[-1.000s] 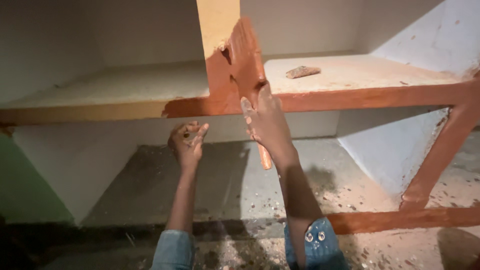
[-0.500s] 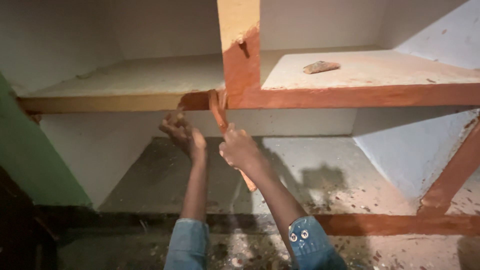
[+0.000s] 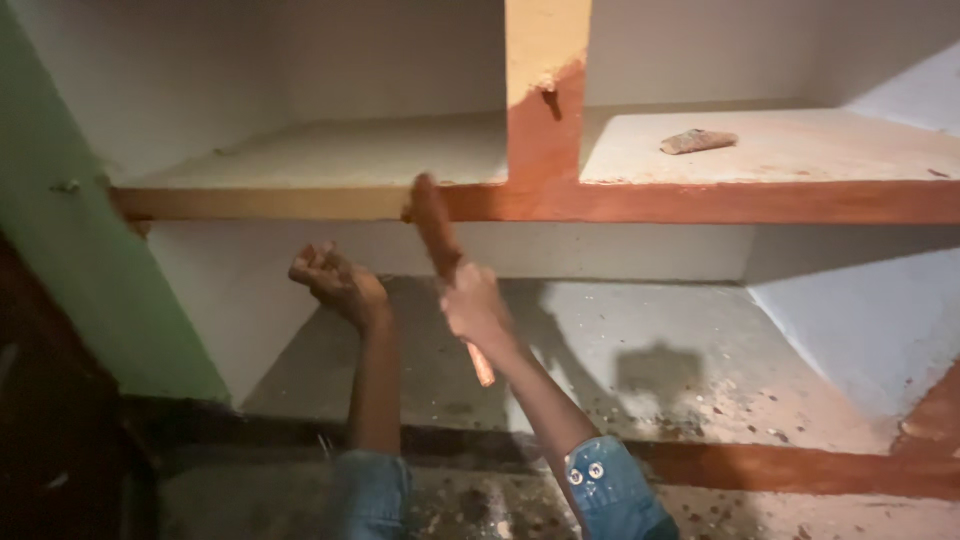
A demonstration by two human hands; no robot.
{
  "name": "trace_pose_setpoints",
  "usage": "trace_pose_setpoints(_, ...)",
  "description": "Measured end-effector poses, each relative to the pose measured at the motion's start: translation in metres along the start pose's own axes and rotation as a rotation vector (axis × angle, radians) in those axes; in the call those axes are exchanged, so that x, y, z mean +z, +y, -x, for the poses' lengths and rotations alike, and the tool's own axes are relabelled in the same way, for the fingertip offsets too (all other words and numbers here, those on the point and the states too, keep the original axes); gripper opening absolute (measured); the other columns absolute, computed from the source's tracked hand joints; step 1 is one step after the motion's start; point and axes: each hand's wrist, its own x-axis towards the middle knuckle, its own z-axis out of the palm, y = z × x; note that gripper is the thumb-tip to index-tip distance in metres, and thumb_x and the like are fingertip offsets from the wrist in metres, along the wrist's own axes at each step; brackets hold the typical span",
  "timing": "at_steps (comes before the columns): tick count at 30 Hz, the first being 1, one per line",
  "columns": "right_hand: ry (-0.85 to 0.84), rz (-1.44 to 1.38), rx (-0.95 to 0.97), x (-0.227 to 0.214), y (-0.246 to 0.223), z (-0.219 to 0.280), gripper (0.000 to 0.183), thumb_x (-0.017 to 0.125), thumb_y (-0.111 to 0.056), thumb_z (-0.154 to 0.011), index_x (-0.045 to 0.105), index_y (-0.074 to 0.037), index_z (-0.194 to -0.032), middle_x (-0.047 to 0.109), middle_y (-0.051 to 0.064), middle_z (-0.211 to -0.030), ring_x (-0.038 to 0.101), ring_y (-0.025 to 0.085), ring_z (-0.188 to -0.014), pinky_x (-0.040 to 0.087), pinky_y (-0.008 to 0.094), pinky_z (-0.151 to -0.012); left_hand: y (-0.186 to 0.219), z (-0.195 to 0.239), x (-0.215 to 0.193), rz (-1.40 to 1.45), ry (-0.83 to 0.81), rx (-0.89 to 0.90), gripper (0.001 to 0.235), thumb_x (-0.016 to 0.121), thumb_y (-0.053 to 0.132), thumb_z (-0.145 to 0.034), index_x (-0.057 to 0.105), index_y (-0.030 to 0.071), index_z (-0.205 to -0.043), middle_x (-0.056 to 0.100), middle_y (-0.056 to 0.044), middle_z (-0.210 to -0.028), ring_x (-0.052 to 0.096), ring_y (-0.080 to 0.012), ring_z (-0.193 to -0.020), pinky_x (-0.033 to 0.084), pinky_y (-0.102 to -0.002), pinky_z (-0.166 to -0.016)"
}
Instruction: The person paints the edges of built-in wall shelves with reddish-brown paint using a wide brush. They repeatedly dip the brush into a small container on the floor and apply paint to the horizontal and vertical frame edges of the shelving unit.
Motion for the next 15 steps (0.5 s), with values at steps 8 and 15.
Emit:
trace_pose_setpoints(8,0.321,-0.109,0.265,-0.029,0.008,0.003,0.037,0.052,-0.022,-0.093,0.065,-0.009,-0.126,0.053,0.023,-0.118,0.055,0.041,-0.107,0.046,0.053,-0.092,0.006,-0.005,-0.011,-0.03,-0.007,-0.018,0.035,0.058,0.026,-0.104,0.041,0.006,-0.127,0.055,-0.014,-0.118,0.059,-0.023,-0.103,0.056,-0.036,-0.086)
trace_pose_setpoints(15,0.111,-0.716,0.655,-0.019,-0.008,0.001,0.035,0.057,-0.031,-0.099,0.056,0.002,-0.11,0.062,0.024,-0.094,0.067,0.037,-0.077,0.057,0.048,-0.066,-0.001,-0.006,-0.004,0.177,0.004,-0.016,0.032,0.06,0.023,-0.104,0.043,0.006,-0.126,0.054,-0.015,-0.115,0.057,-0.0209,-0.1,0.057,-0.032,-0.089)
